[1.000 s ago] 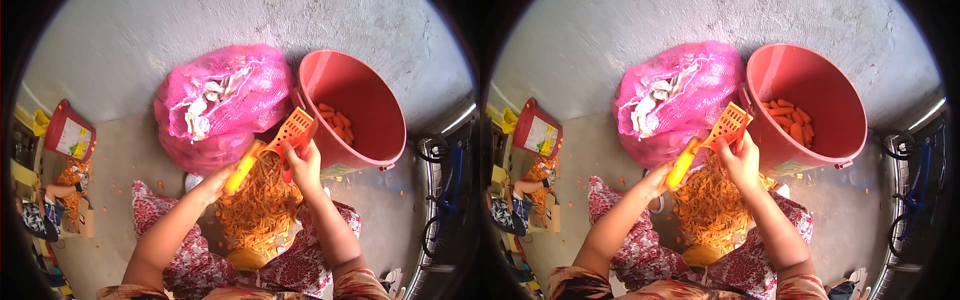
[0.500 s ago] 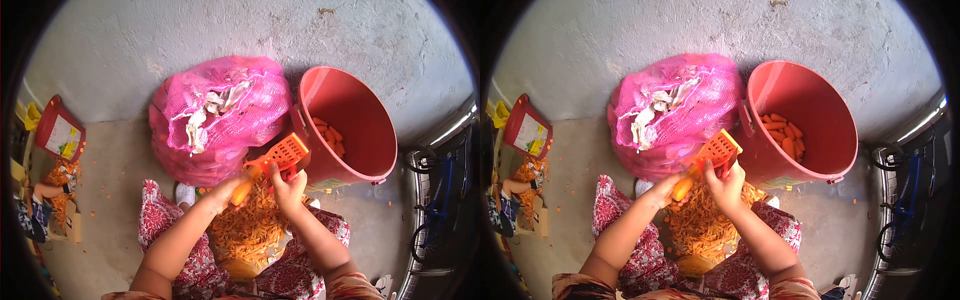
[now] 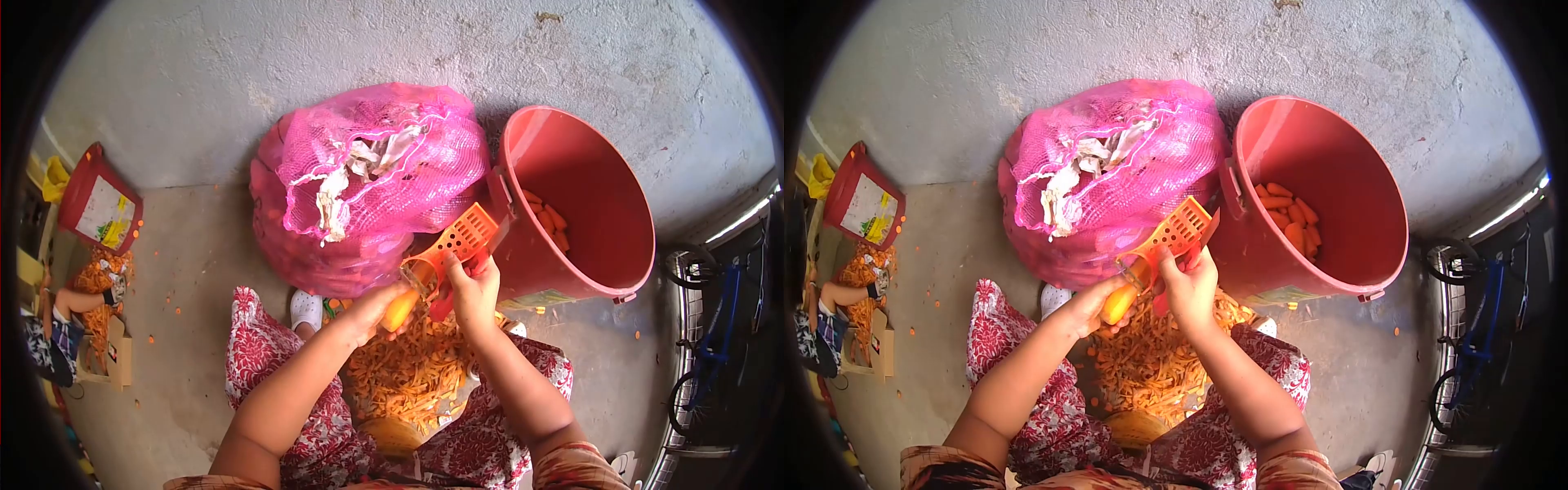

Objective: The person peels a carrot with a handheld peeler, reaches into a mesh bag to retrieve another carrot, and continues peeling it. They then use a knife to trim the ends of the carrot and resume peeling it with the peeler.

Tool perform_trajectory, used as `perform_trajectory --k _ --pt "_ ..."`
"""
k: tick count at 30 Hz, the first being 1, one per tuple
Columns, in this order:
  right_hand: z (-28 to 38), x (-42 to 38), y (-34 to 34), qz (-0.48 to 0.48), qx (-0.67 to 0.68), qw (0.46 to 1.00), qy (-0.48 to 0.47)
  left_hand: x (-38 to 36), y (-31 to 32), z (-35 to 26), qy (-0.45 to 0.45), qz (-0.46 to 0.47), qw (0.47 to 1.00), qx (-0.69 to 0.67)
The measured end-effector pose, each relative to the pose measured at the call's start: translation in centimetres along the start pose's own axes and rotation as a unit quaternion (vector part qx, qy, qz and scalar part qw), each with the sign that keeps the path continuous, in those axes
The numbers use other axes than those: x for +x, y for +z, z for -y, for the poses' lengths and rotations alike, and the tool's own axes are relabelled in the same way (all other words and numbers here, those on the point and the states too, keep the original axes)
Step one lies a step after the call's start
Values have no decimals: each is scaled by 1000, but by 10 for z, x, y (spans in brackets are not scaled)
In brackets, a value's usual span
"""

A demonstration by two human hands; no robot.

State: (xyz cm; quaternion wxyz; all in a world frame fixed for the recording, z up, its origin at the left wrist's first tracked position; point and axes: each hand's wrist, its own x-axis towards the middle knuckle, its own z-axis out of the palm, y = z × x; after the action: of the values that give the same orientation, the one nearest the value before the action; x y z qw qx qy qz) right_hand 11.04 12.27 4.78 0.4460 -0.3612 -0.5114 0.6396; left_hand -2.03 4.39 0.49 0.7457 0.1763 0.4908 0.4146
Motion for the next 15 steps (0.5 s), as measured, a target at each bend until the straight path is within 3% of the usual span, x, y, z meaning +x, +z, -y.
perform_trajectory --k 7,15 --pt "-6 2 -2 -13 -12 1000 -9 -3 1 -6 -18 1 995 -95" --pt "-13 -9 0 -12 -102 988 -111 -3 -3 -5 -28 -2 998 -50"
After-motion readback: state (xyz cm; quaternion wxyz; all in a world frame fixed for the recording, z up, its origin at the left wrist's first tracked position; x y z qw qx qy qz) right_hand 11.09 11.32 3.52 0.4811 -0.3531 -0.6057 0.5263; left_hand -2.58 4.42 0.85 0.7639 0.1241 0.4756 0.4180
